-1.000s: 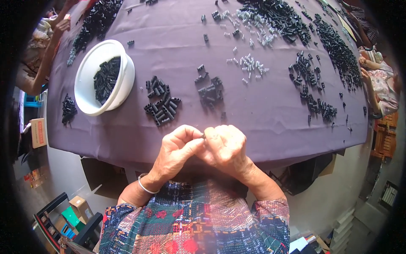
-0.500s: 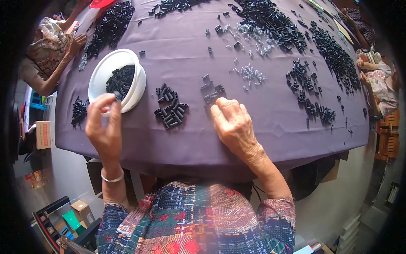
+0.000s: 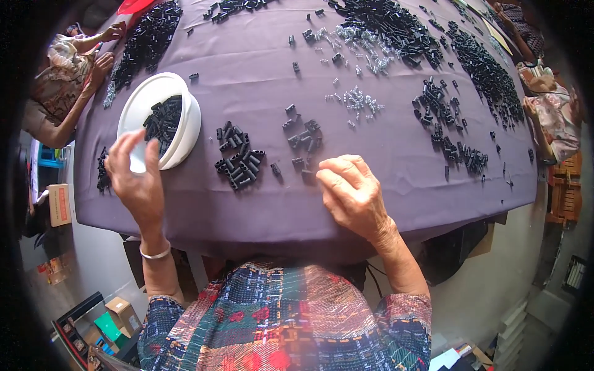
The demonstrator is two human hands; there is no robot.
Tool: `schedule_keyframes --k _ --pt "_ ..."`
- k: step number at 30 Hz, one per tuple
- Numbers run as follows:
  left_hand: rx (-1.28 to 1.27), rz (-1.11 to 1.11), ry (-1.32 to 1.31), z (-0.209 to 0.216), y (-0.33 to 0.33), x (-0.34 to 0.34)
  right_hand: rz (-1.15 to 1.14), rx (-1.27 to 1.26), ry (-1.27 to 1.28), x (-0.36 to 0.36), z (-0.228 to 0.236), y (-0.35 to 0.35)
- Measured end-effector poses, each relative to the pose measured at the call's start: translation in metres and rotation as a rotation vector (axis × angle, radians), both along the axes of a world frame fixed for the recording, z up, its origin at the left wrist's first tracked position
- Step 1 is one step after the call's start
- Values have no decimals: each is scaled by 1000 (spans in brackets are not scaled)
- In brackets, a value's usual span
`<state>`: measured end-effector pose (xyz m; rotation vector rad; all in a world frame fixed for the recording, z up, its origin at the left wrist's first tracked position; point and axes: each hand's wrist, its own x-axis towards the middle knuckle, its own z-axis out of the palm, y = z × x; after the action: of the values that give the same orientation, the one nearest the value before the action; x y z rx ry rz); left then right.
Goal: Assembling small black plastic components by hand on a workshop table.
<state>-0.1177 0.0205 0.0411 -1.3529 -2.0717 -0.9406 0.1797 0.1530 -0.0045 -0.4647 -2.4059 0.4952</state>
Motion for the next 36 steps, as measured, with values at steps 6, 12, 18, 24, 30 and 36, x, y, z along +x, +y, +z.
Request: schedule_keyframes --k 6,12,18,24,30,36 --pt "-132 -527 -284 -24 -6 90 -77 -120 18 1 -5 7" --pt "-280 -573 -420 -36 1 116 -207 -203 15 8 1 16" --pt "-276 -527 -279 -40 19 110 -334 -202 31 15 4 32" --pt "-431 -499 -246 -44 32 111 -427 -171 -76 4 4 57" --pt "-307 -630 -231 -42 30 120 -466 1 -173 -11 -10 63" --pt "-229 -715 -418 -52 20 128 -363 -63 -29 3 6 49"
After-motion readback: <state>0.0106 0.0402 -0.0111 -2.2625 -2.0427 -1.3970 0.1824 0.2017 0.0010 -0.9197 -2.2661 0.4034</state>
